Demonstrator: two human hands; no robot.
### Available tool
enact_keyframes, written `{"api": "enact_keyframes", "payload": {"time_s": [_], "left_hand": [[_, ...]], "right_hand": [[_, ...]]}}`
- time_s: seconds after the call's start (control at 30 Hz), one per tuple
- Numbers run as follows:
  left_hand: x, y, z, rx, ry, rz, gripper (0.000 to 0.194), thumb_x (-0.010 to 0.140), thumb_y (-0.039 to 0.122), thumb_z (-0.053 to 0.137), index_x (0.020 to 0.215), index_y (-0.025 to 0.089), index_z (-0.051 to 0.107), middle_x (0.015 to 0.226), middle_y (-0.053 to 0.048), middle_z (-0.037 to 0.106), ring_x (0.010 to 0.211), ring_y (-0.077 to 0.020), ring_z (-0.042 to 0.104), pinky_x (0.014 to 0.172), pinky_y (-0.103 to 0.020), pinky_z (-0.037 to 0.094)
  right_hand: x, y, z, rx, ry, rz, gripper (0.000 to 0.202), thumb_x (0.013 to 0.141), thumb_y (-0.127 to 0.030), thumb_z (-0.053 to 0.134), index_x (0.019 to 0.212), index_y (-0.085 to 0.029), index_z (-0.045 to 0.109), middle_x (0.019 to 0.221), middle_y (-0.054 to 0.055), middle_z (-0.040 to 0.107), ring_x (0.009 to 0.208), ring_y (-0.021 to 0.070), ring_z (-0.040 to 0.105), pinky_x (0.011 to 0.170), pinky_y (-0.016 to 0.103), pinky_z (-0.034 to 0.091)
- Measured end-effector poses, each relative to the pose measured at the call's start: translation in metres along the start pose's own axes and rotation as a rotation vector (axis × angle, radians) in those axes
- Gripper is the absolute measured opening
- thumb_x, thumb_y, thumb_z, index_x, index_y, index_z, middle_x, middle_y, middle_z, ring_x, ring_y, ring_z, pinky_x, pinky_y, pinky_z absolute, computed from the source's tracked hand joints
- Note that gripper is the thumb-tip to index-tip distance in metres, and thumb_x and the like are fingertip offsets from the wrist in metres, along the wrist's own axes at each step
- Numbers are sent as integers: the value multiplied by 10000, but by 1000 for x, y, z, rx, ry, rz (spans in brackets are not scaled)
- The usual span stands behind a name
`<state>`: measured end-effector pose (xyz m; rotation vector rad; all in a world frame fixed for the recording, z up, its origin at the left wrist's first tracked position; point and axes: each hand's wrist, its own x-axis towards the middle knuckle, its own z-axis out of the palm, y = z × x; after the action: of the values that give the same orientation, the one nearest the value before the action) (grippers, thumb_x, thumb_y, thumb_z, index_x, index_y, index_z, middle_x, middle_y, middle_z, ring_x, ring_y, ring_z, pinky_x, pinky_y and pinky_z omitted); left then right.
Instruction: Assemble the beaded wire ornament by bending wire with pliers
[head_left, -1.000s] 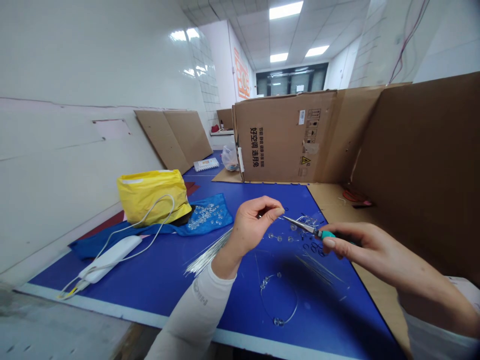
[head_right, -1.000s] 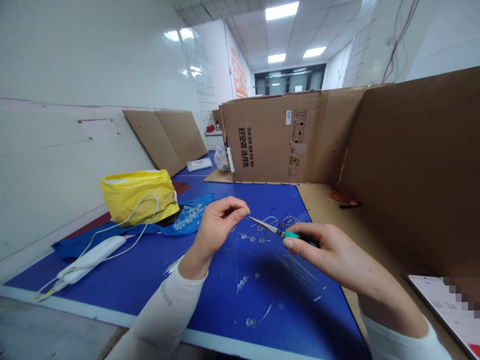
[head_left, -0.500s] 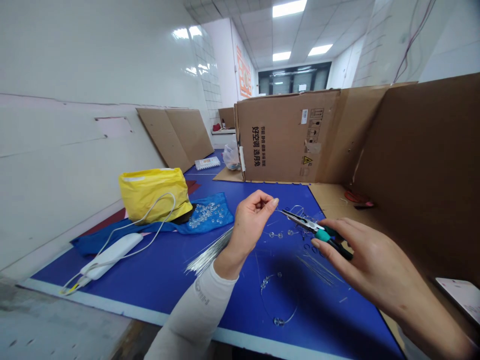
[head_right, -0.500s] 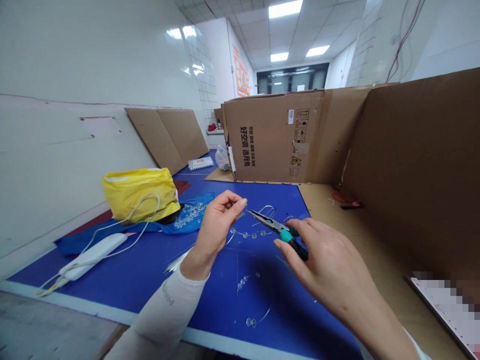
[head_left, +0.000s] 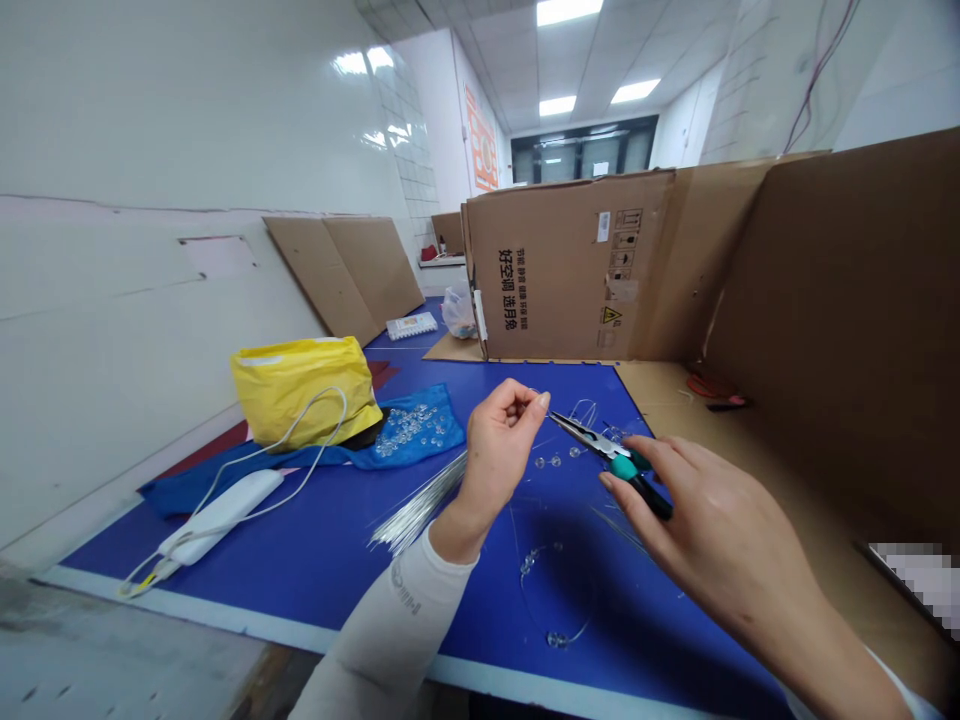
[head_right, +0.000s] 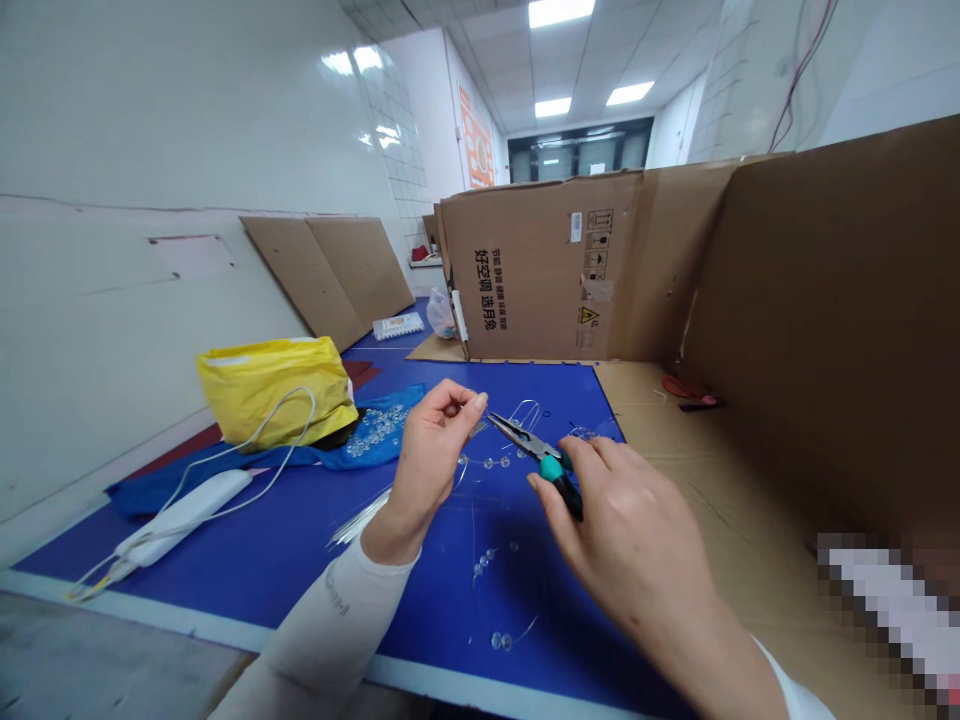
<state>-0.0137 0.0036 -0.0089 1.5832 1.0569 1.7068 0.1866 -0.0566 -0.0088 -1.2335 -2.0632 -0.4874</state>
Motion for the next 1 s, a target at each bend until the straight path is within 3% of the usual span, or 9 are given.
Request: {"api": "enact_keyframes", "payload": {"time_s": [0.43, 1.0], "left_hand": [[-5, -4, 7, 50, 61, 49, 263, 921, 364, 680, 755, 193, 570, 655, 52, 500, 581, -93, 398, 549, -224, 330], [-6, -5, 8, 48, 70, 38, 271, 900, 387, 702, 750, 189, 594, 639, 52, 526, 562, -89, 424, 532, -219, 333]], "right_hand": [[-1, -11, 1, -145, 36, -27, 347, 1018, -415, 497, 1017, -123, 683, 776, 104, 662, 701, 272, 656, 637, 370, 444], [-2, -13, 1, -157, 53, -20, 308, 1013, -388, 500, 968, -137, 672, 782, 109, 662, 693, 266, 641, 662, 371, 440]]}}
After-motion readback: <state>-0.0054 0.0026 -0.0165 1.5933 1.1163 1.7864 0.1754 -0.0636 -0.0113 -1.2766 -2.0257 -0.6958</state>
